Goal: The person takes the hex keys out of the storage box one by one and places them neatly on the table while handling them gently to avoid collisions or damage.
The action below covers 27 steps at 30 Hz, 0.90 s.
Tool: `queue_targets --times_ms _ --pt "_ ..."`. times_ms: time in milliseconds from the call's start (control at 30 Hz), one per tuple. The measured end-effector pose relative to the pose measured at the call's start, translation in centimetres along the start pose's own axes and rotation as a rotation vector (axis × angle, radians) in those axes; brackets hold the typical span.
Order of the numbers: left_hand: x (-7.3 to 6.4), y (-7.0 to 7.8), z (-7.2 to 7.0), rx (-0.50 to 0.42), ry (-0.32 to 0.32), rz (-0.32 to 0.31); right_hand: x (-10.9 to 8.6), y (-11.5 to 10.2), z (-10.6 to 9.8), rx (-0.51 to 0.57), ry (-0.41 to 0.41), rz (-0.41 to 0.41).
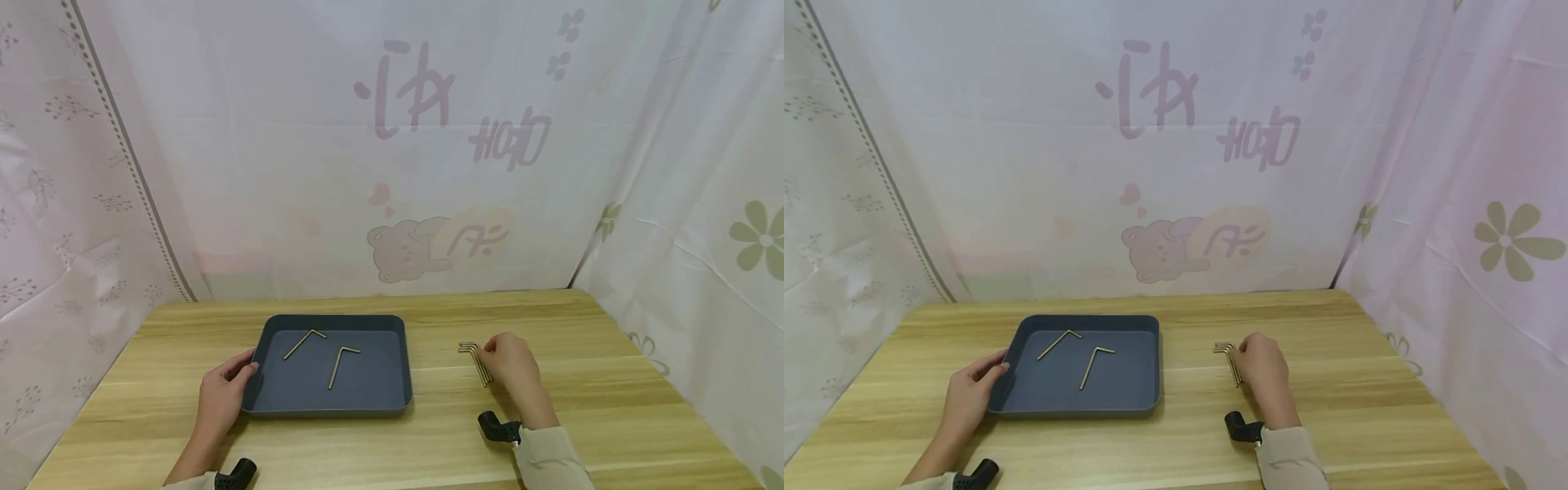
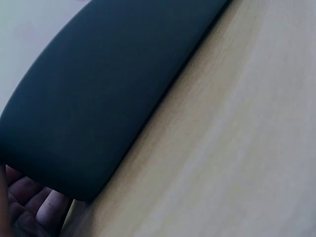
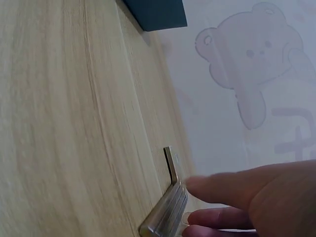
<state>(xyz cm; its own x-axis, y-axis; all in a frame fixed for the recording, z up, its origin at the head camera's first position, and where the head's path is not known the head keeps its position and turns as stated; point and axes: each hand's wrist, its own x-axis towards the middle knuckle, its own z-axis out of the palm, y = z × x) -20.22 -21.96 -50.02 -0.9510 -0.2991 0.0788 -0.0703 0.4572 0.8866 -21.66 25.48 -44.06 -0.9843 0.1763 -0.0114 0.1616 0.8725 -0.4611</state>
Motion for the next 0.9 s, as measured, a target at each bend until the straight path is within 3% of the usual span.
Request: queue_targets --times_ms 900 --pt "-0.1 0.0 -0.1 -0.01 -0.005 0.012 -0.2 -1.3 0.6 -0.07 0.019 0.012"
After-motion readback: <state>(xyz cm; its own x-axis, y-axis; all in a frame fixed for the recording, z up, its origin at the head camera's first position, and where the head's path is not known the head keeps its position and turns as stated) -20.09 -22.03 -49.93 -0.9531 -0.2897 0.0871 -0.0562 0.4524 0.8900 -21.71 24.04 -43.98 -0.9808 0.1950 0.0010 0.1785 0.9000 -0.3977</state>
